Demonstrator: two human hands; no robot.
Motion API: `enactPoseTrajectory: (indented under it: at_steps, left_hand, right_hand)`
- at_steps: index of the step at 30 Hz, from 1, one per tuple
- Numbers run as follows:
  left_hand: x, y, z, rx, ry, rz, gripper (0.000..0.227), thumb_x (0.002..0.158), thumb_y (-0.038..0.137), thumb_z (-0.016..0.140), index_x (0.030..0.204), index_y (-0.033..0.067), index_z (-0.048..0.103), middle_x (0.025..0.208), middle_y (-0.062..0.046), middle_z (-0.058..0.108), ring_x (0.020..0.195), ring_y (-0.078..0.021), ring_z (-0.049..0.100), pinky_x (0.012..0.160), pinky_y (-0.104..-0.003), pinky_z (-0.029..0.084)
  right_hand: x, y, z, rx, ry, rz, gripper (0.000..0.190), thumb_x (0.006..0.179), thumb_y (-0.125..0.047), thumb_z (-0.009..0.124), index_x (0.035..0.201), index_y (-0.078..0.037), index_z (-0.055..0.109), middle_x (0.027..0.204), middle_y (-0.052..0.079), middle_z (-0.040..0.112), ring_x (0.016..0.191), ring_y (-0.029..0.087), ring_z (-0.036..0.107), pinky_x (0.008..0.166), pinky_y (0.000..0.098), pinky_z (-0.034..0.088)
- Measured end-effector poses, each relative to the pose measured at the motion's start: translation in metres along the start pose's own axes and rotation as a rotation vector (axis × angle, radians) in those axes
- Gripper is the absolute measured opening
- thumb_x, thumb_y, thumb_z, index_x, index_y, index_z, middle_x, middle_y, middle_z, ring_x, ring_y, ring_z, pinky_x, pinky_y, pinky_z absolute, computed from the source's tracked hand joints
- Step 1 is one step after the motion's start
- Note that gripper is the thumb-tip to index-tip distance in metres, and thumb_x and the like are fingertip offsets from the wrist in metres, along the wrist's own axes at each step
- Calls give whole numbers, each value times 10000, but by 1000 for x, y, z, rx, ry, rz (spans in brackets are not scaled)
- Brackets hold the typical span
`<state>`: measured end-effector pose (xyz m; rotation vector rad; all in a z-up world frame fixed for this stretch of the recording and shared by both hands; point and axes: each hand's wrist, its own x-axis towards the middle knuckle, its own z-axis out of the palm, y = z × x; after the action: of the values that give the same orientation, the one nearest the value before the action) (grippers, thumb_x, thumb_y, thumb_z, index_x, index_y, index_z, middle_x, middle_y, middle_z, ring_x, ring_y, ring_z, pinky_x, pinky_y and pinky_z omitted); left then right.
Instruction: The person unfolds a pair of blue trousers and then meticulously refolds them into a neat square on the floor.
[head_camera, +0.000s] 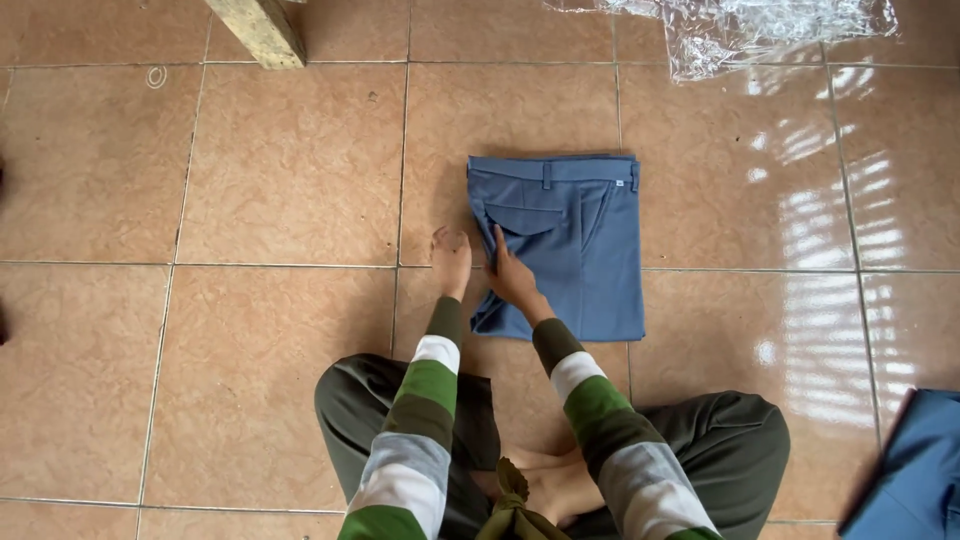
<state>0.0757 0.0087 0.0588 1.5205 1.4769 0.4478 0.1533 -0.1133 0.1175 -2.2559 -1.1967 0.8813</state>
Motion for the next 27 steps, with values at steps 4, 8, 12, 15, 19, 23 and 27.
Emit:
enactPoseTrajectory:
  at_steps: [4, 8, 12, 15, 19, 23, 27]
  left_hand:
    - [-44, 42, -10, 117, 134, 343, 517, 923, 309, 622, 1362, 54, 526, 1408, -295, 511, 1273, -507, 523, 1012, -639, 414]
    - [-43, 30, 22, 232, 128, 639, 533, 967, 226, 563, 1476, 148, 423, 1504, -248, 459, 1397, -485, 425, 1090, -723, 314]
    - [-59, 6, 47, 598, -175, 706, 681, 1036, 493, 455, 1633, 235, 252, 1673, -179, 265, 1567, -368, 155, 1219, -640, 107]
    - [-64, -45, 57, 797, -138, 749, 691, 1040, 590, 376, 1634, 258, 257, 1707, -106, 194, 1586, -275, 106, 1247, -549, 16]
    - [-51, -66, 58, 846, 6, 736, 759, 988, 694, 361, 1616, 274, 294, 1705, -86, 191, 1583, -242, 88, 1245, -505, -57]
    - [-40, -65, 48, 828, 87, 650, 831, 961, 715, 389, 1613, 206, 307, 1696, -121, 202, 1573, -262, 130, 1252, -500, -11]
    - [-25, -66, 35, 836, 167, 503, 863, 970, 688, 387, 1613, 120, 284, 1665, -205, 241, 1569, -317, 146, 1250, -527, -16]
  right_hand:
    - [31, 39, 49, -206, -80, -105, 848, 949, -436, 576, 1639, -150, 173, 1392, 182, 556, 1176, 341, 661, 1039, 539, 465]
    - [17, 67, 24, -284, 255, -130, 612, 896, -375, 651, 1470, -201, 530, 1365, 141, 597, 1233, 386, 612, 1047, 608, 459]
    - [-30, 67, -22, -232, 395, 151, 709, 1066, -515, 398, 1635, -122, 240, 1623, 264, 290, 1513, 464, 231, 1179, 681, 187]
    - [-47, 91, -24, -321, 231, 128, 718, 1083, -562, 280, 1653, -134, 188, 1710, 156, 143, 1573, 345, 111, 1245, 596, 72]
    - [-64, 120, -34, -374, 223, 140, 723, 1062, -608, 291, 1655, -208, 184, 1721, 61, 133, 1578, 285, 96, 1267, 498, 15]
    - [-68, 147, -47, -369, 292, 205, 714, 1060, -632, 278, 1653, -240, 208, 1716, 88, 150, 1579, 283, 99, 1266, 498, -16]
    - [-72, 177, -58, -355, 352, 283, 728, 1059, -631, 299, 1652, -215, 220, 1717, 133, 117, 1578, 332, 78, 1262, 541, -12]
